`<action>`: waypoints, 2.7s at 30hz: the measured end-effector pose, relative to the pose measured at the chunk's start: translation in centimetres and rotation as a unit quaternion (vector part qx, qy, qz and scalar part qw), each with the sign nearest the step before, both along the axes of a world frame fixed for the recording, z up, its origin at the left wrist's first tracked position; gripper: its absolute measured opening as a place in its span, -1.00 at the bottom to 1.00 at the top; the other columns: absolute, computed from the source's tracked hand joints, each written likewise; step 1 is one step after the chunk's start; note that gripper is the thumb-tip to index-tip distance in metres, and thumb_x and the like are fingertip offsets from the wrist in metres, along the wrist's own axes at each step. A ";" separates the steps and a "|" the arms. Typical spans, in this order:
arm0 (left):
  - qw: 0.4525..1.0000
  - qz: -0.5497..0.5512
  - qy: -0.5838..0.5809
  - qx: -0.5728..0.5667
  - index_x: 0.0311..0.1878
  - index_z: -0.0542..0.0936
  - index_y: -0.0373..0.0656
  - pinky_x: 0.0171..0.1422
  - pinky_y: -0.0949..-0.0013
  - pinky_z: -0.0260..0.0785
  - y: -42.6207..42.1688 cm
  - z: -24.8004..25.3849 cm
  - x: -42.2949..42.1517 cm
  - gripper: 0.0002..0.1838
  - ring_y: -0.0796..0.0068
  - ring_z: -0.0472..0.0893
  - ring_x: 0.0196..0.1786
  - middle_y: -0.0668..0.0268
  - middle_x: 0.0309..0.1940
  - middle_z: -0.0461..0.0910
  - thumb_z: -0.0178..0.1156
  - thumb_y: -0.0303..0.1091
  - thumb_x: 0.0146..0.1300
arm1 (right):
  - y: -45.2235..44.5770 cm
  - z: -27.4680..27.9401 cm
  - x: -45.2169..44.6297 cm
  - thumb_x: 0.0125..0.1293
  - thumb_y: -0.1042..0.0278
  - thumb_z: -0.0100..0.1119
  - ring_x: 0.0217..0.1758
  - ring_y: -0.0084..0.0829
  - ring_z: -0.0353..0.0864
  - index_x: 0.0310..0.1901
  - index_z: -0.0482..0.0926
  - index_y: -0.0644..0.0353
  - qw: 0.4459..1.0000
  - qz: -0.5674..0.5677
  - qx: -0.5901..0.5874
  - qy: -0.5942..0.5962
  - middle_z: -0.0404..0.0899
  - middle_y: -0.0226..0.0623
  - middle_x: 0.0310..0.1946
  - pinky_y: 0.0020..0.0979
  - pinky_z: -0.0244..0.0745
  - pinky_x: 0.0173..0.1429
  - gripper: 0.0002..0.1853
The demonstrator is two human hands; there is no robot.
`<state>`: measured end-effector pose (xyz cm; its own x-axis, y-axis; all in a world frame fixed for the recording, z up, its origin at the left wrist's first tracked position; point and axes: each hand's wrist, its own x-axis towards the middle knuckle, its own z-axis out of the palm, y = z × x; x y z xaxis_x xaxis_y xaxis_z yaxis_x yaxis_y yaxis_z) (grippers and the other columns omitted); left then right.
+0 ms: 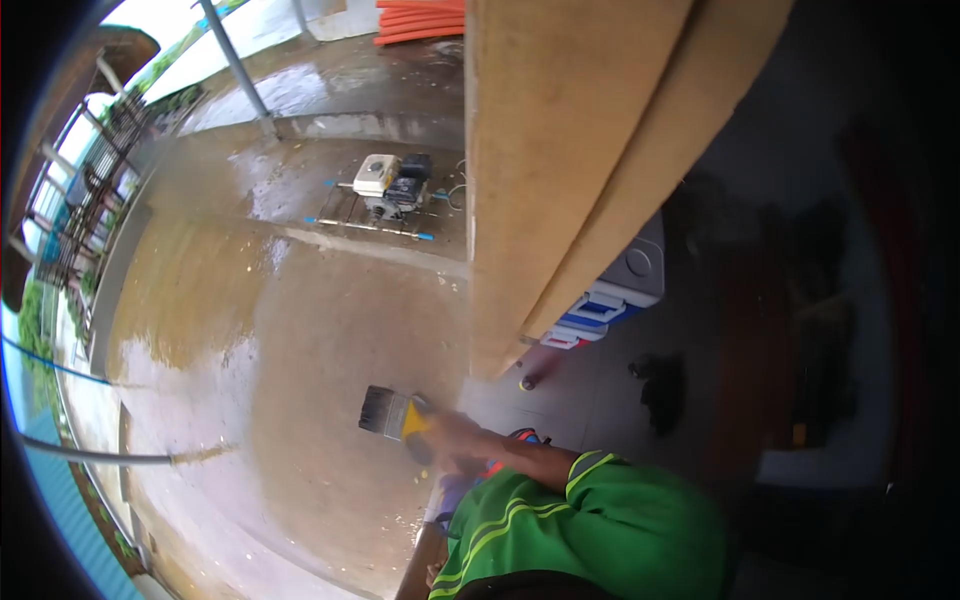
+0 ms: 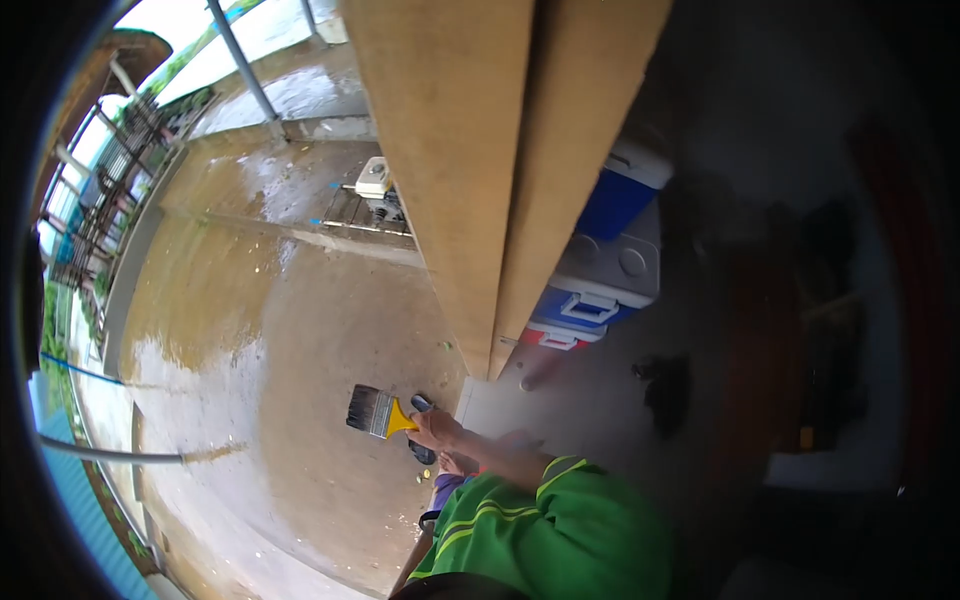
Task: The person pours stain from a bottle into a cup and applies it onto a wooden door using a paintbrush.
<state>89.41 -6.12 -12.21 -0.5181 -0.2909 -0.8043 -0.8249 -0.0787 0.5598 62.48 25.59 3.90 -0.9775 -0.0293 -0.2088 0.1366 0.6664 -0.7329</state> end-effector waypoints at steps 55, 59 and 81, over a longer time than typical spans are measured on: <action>0.878 -0.469 0.079 0.049 -0.14 0.55 -0.25 -0.31 0.21 0.42 22.9 2.4 -19.3 -0.79 0.22 0.59 -0.35 0.12 -0.32 0.62 0.06 -0.29 0.40 | 15.1 -13.7 45.7 0.24 -0.06 0.12 -0.08 0.14 0.65 -0.04 0.47 0.21 0.604 -0.778 -0.073 -0.155 0.65 0.11 -0.22 0.03 0.55 0.03 -0.52; 0.874 -0.479 0.072 0.044 -0.15 0.53 -0.26 -0.38 0.24 0.42 24.5 3.0 -18.4 -0.78 0.25 0.60 -0.39 0.11 -0.33 0.62 0.07 -0.28 0.40 | 17.0 -14.4 46.6 0.25 -0.05 0.13 -0.08 0.14 0.65 -0.05 0.46 0.21 0.571 -0.810 -0.051 -0.124 0.66 0.10 -0.22 0.03 0.55 0.02 -0.54; 0.920 -0.380 0.075 -0.057 -0.04 0.48 -0.35 -0.49 0.39 0.47 15.5 4.4 -14.7 -0.71 0.34 0.70 -0.38 0.07 -0.28 0.70 -0.07 -0.28 0.44 | 20.9 -13.2 44.8 0.45 0.09 -0.05 -0.13 0.24 0.51 -0.09 0.47 0.37 0.674 -0.733 0.027 0.093 0.52 0.17 -0.20 0.07 0.40 -0.04 -0.59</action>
<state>74.74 9.39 -7.80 -0.7092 0.1244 -0.6939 -0.5299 0.5552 0.6411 107.33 46.46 -9.31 0.0419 0.9983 -0.0412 0.5859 -0.0579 -0.8083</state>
